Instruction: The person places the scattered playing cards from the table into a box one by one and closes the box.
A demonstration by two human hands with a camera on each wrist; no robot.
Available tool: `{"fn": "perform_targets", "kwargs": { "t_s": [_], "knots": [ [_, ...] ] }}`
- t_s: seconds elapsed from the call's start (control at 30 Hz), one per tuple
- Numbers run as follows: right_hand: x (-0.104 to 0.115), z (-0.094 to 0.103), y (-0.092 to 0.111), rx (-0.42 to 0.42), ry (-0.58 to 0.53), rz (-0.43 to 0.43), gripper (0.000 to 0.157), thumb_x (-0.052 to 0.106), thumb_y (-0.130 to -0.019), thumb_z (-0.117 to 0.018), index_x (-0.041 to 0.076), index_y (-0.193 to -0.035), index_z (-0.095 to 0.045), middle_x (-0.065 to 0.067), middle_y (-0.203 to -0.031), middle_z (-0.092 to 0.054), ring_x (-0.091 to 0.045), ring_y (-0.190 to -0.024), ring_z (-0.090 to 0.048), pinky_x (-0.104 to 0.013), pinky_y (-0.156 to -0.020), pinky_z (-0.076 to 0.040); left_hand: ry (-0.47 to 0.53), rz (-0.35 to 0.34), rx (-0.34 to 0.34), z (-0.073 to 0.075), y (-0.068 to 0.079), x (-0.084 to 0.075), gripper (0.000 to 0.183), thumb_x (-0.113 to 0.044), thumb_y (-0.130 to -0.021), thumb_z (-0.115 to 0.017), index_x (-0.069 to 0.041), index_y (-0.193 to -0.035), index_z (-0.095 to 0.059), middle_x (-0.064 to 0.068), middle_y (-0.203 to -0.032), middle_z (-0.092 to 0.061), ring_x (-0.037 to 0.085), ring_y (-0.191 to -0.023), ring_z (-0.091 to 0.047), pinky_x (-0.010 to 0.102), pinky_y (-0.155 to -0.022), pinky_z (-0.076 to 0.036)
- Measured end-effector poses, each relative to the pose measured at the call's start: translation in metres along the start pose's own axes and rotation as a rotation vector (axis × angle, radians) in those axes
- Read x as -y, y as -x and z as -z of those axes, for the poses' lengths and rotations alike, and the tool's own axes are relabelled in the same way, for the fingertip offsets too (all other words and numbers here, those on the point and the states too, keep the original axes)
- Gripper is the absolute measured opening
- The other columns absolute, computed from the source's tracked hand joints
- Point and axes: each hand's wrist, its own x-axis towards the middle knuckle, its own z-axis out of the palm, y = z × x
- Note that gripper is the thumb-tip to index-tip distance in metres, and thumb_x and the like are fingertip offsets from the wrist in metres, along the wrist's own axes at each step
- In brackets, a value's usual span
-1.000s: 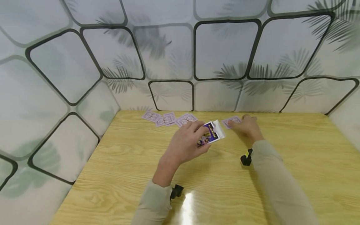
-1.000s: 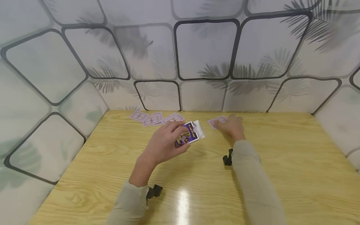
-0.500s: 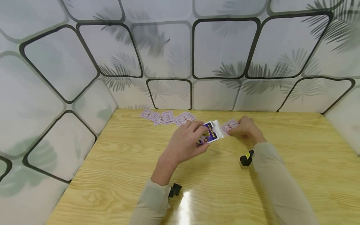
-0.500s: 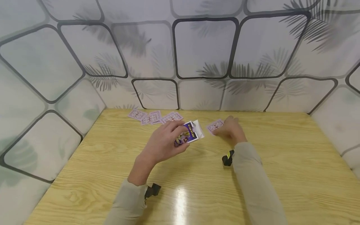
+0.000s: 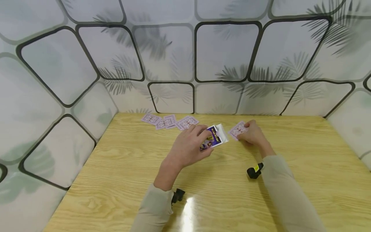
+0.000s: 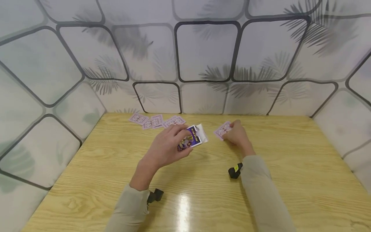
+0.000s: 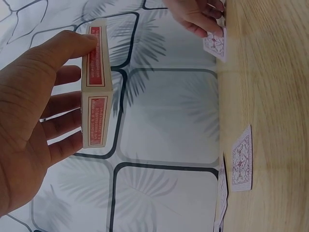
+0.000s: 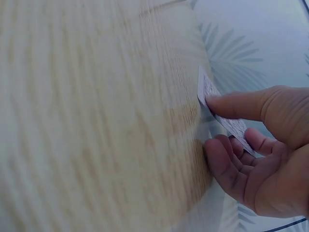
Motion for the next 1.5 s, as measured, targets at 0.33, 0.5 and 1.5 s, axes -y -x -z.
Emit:
{"fn": "perform_targets", "kwargs": {
  "t_s": [0.33, 0.5, 1.5],
  "knots": [
    [-0.005, 0.008, 0.026, -0.147, -0.195, 0.080, 0.051, 0.003, -0.088, -0.064, -0.012, -0.131, -0.042, -0.016, -0.090, -0.053, -0.014, -0.063, -0.058, -0.028, -0.056, -0.055, 0.011, 0.008, 0.025, -0.006, 0.000, 0.000, 0.034, -0.034, -0.086, -0.076, -0.012, -0.109, -0.064, 0.009, -0.119, -0.064, 0.024, -0.106, -0.063, 0.035, -0.083, -0.055],
    [0.008, 0.013, 0.039, -0.219, -0.369, 0.138, 0.047, 0.001, -0.092, -0.058, -0.015, -0.133, -0.042, -0.015, -0.091, -0.053, -0.006, -0.060, -0.061, -0.025, -0.059, -0.058, 0.010, 0.009, 0.042, -0.008, -0.001, -0.001, 0.035, -0.035, -0.086, -0.076, -0.012, -0.110, -0.064, 0.010, -0.120, -0.064, 0.025, -0.107, -0.062, 0.036, -0.085, -0.055],
    [0.069, 0.012, 0.104, -0.495, -0.500, 0.488, 0.029, 0.014, -0.101, -0.058, -0.012, -0.090, -0.062, 0.009, -0.061, -0.066, -0.006, -0.046, -0.062, -0.023, -0.044, -0.052, -0.007, 0.013, 0.013, -0.011, -0.003, -0.008, 0.038, -0.033, -0.084, -0.078, -0.010, -0.110, -0.063, 0.011, -0.119, -0.064, 0.026, -0.103, -0.063, 0.035, -0.083, -0.055]
  ]
}}
